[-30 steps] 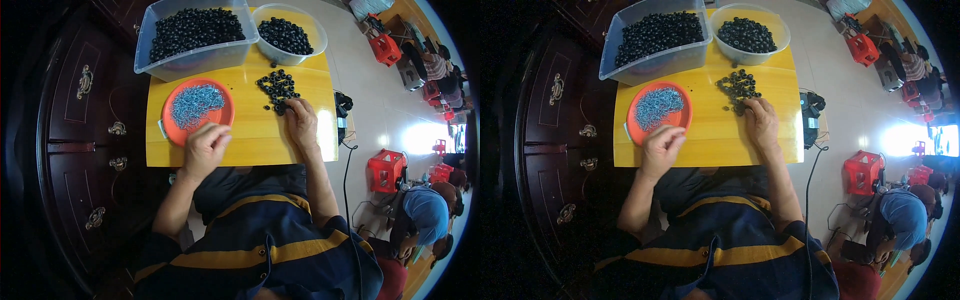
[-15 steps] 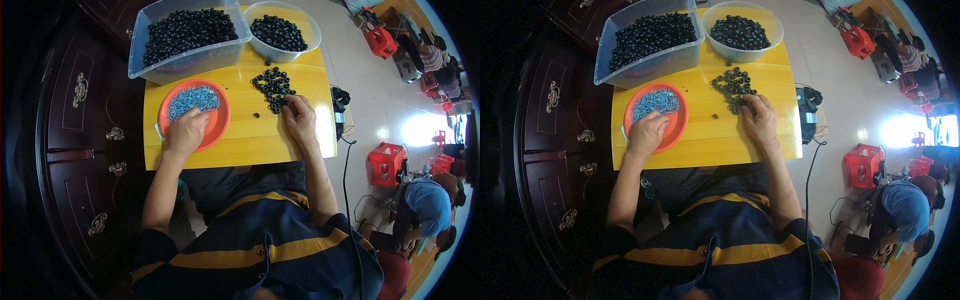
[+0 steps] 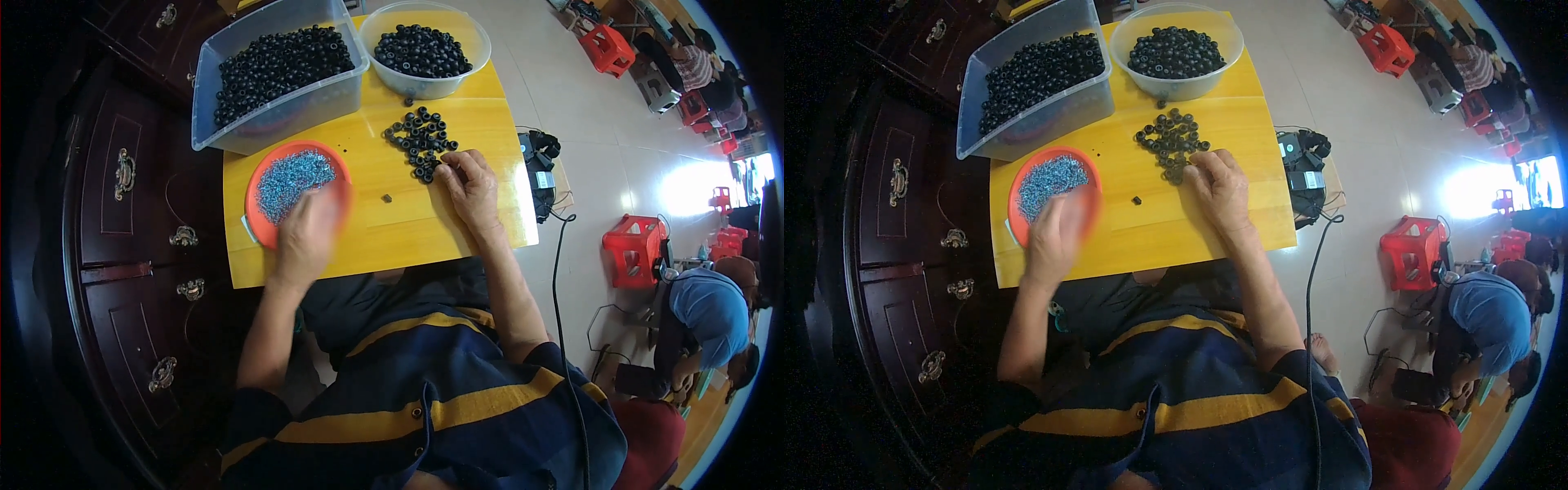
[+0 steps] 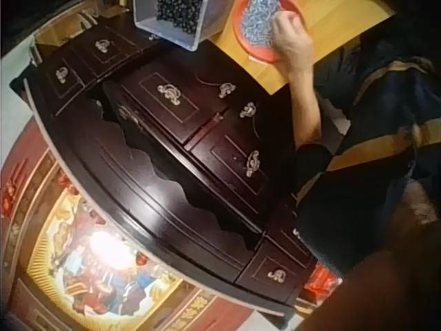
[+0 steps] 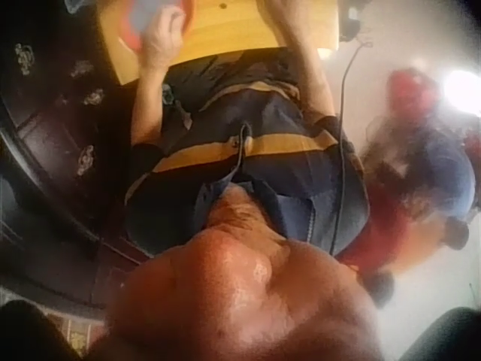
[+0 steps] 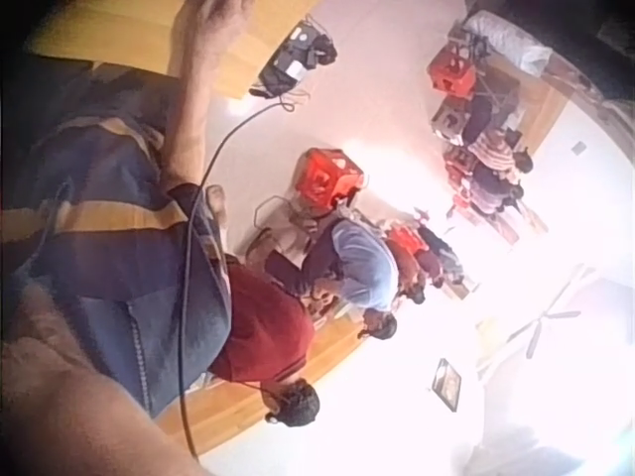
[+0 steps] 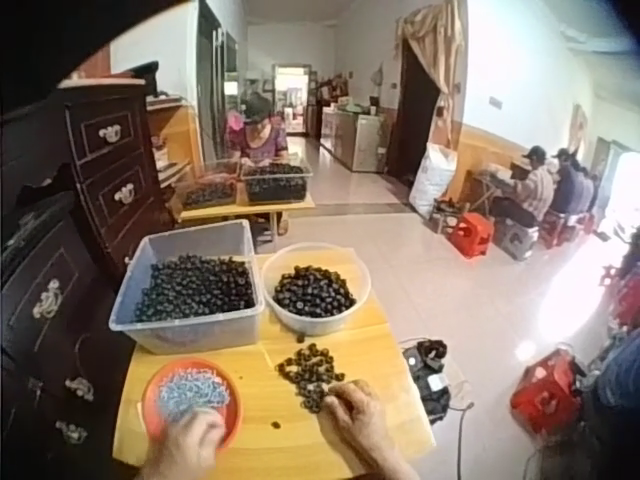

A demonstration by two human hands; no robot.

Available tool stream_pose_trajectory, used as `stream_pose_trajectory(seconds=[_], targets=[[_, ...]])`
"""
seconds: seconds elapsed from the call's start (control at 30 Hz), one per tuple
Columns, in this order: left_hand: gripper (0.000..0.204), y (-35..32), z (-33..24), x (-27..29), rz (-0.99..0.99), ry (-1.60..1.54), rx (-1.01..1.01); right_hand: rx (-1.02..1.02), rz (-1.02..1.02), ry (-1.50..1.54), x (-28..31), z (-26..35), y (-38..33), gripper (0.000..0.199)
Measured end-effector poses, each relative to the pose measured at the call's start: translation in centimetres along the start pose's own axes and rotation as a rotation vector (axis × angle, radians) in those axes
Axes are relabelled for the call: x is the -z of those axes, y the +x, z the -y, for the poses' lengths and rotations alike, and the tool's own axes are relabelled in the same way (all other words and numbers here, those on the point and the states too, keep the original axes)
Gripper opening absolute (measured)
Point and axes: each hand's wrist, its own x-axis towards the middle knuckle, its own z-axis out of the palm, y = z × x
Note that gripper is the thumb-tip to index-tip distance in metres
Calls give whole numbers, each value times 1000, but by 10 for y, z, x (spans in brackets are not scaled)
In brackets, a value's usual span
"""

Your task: The person assembles small parts by pressing plastic inserts into black rubber grommets by hand and arranges the pieces on the table.

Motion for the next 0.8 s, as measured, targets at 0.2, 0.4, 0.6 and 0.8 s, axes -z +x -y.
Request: stream_pose_trajectory(seconds=[0.2,0.4,0.6,0.8], targets=[[12,-17,-26,-55,157,-107,32,69,9,-76,-2,-1,-1,19],[14,-1,-9,-80,84,7,-126,85,-52,-141,2,6,-6,24],[13,-4,-9,-84,83,67,-155,117,-57,-158,3,8,-17,23],[13,-9,-11,-82,49,-4,-146,65,58,-122,-4,25,-19,21]])
